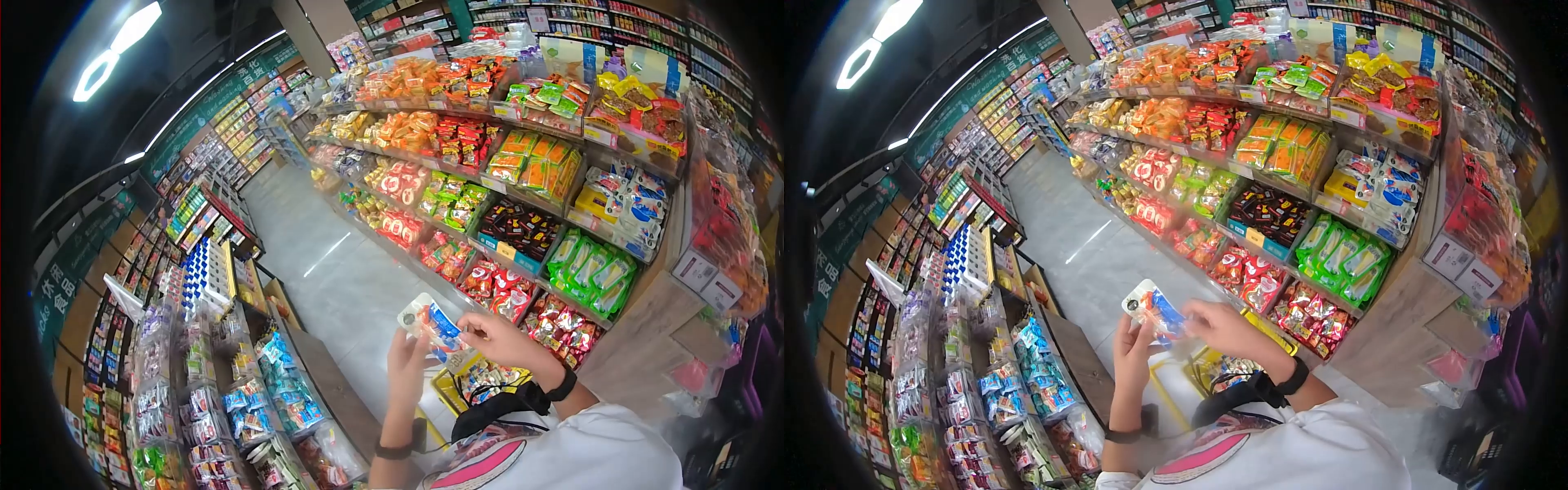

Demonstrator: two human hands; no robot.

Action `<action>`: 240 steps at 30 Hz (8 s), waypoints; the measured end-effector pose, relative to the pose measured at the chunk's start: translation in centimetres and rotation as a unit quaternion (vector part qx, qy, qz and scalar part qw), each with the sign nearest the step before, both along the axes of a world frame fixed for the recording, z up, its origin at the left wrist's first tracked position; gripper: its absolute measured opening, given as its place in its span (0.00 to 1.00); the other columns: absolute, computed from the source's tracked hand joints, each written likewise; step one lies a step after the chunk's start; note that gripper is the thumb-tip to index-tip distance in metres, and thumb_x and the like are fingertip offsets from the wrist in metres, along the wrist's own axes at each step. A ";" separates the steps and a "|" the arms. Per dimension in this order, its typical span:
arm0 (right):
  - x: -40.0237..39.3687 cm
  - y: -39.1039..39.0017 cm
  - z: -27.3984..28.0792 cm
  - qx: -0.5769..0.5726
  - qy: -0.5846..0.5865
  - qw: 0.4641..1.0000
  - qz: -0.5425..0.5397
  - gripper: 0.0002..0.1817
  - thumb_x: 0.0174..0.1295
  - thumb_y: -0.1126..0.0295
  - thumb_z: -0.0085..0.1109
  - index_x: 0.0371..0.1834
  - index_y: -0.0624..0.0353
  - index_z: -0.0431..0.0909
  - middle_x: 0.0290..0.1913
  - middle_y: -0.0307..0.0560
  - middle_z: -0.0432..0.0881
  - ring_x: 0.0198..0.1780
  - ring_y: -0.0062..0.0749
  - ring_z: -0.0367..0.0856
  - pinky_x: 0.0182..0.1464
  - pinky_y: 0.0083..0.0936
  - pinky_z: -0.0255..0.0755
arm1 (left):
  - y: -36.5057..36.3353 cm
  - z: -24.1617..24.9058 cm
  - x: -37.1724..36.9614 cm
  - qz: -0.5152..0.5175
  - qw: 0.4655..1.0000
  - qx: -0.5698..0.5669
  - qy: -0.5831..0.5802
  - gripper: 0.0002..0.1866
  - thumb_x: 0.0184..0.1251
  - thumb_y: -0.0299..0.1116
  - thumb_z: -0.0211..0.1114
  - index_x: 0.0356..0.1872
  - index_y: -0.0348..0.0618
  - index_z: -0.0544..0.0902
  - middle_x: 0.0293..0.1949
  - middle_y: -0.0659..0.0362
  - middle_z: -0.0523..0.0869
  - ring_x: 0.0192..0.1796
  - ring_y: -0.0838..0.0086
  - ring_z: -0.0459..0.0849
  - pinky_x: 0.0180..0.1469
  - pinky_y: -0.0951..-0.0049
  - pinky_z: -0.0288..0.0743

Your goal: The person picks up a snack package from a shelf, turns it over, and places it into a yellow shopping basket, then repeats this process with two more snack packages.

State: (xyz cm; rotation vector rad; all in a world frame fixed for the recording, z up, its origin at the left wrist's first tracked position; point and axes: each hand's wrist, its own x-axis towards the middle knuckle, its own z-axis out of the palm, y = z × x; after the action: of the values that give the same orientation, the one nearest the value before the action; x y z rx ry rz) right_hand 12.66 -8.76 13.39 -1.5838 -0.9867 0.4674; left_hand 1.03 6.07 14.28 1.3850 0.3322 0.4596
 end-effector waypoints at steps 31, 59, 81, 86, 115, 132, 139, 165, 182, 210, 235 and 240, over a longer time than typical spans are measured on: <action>-3.0 -0.8 -0.4 0.105 0.110 0.986 0.067 0.11 0.65 0.70 0.51 0.49 0.57 0.69 0.37 0.44 0.81 0.37 0.20 0.77 0.40 0.24 0.71 | -2.1 0.3 -3.6 -0.020 0.994 0.095 0.044 0.12 0.68 0.33 0.57 0.44 0.33 0.76 0.27 0.56 0.83 0.26 0.77 0.81 0.29 0.78 0.75; -2.3 -0.9 -0.8 0.093 0.085 0.992 0.002 0.07 0.64 0.69 0.54 0.40 0.61 0.74 0.27 0.39 0.76 0.30 0.17 0.73 0.34 0.19 0.68 | -1.9 -0.3 -3.0 -0.026 0.990 0.118 0.077 0.10 0.68 0.32 0.58 0.39 0.33 0.77 0.27 0.58 0.83 0.27 0.79 0.81 0.30 0.79 0.74; 9.8 -6.6 -4.4 -0.005 0.088 0.995 0.048 0.08 0.62 0.73 0.55 0.41 0.66 0.74 0.34 0.44 0.79 0.36 0.23 0.78 0.39 0.21 0.72 | -7.3 -2.7 8.2 0.097 0.985 0.068 0.122 0.08 0.59 0.21 0.66 0.39 0.32 0.79 0.30 0.59 0.84 0.32 0.82 0.81 0.34 0.82 0.75; 12.4 -7.2 -5.1 -0.041 0.106 0.991 0.070 0.09 0.62 0.74 0.56 0.44 0.65 0.72 0.33 0.42 0.79 0.35 0.20 0.77 0.38 0.19 0.71 | -8.5 -3.5 10.3 0.135 0.978 0.055 0.148 0.08 0.59 0.22 0.66 0.39 0.33 0.80 0.30 0.59 0.84 0.32 0.81 0.82 0.36 0.81 0.77; 14.1 -8.9 -10.0 -0.013 0.193 0.972 0.131 0.09 0.63 0.72 0.54 0.44 0.62 0.71 0.31 0.37 0.76 0.34 0.17 0.75 0.40 0.19 0.70 | -14.6 -7.5 10.7 0.258 0.957 0.051 0.124 0.07 0.57 0.25 0.67 0.33 0.32 0.81 0.28 0.59 0.85 0.30 0.83 0.81 0.32 0.83 0.74; 15.2 -13.9 -7.9 0.066 0.137 0.988 0.025 0.08 0.65 0.74 0.51 0.46 0.62 0.72 0.37 0.42 0.81 0.40 0.18 0.78 0.42 0.19 0.71 | -18.0 -6.9 12.3 0.043 0.986 0.073 0.143 0.11 0.65 0.28 0.61 0.45 0.35 0.75 0.31 0.60 0.83 0.29 0.84 0.79 0.33 0.82 0.74; 15.0 -15.2 -7.1 0.074 0.054 0.995 -0.043 0.08 0.63 0.74 0.53 0.45 0.62 0.73 0.33 0.42 0.80 0.36 0.20 0.79 0.40 0.21 0.72 | -19.8 -6.4 12.4 0.037 0.980 0.153 0.125 0.11 0.65 0.28 0.62 0.46 0.34 0.76 0.31 0.60 0.84 0.30 0.85 0.80 0.32 0.82 0.74; 15.9 -17.1 -7.2 0.017 0.112 0.993 0.036 0.13 0.60 0.72 0.55 0.47 0.63 0.71 0.37 0.47 0.81 0.37 0.25 0.79 0.41 0.24 0.72 | -19.7 -6.2 14.2 -0.002 0.995 0.027 0.099 0.12 0.68 0.26 0.57 0.50 0.33 0.73 0.35 0.59 0.82 0.35 0.82 0.80 0.36 0.78 0.81; 15.3 -15.5 -7.3 0.008 0.151 0.982 0.113 0.17 0.61 0.71 0.57 0.51 0.64 0.68 0.36 0.44 0.77 0.34 0.21 0.75 0.37 0.22 0.70 | -18.5 -6.5 12.0 0.038 0.998 -0.015 0.054 0.14 0.66 0.27 0.59 0.51 0.34 0.74 0.33 0.57 0.83 0.35 0.79 0.81 0.36 0.76 0.81; 13.2 -12.8 -7.4 0.012 0.250 0.961 0.117 0.05 0.66 0.77 0.49 0.43 0.61 0.69 0.38 0.40 0.79 0.39 0.14 0.75 0.41 0.13 0.68 | -17.8 -8.9 10.5 0.137 0.988 -0.004 0.065 0.10 0.67 0.28 0.58 0.47 0.38 0.73 0.32 0.59 0.82 0.35 0.84 0.79 0.36 0.83 0.72; 13.0 -12.7 -8.1 -0.020 0.247 0.961 0.120 0.05 0.66 0.75 0.50 0.43 0.60 0.69 0.34 0.39 0.80 0.32 0.11 0.75 0.32 0.11 0.68 | -18.4 -10.8 10.2 0.126 0.982 -0.100 0.102 0.08 0.70 0.30 0.55 0.45 0.39 0.72 0.28 0.65 0.81 0.31 0.88 0.77 0.30 0.87 0.70; 12.8 -11.5 -8.6 -0.031 0.263 0.956 0.126 0.05 0.66 0.76 0.50 0.43 0.61 0.69 0.36 0.40 0.81 0.36 0.14 0.77 0.36 0.12 0.70 | -17.7 -11.9 9.8 0.123 0.982 -0.091 0.111 0.07 0.70 0.30 0.55 0.44 0.38 0.73 0.29 0.65 0.81 0.30 0.89 0.77 0.29 0.86 0.69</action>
State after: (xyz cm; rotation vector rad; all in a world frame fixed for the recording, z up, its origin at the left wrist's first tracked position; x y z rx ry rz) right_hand 25.41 -20.27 4.80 -1.2868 -0.7625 1.0456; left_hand 10.87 -11.61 2.39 1.2226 0.7158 0.4655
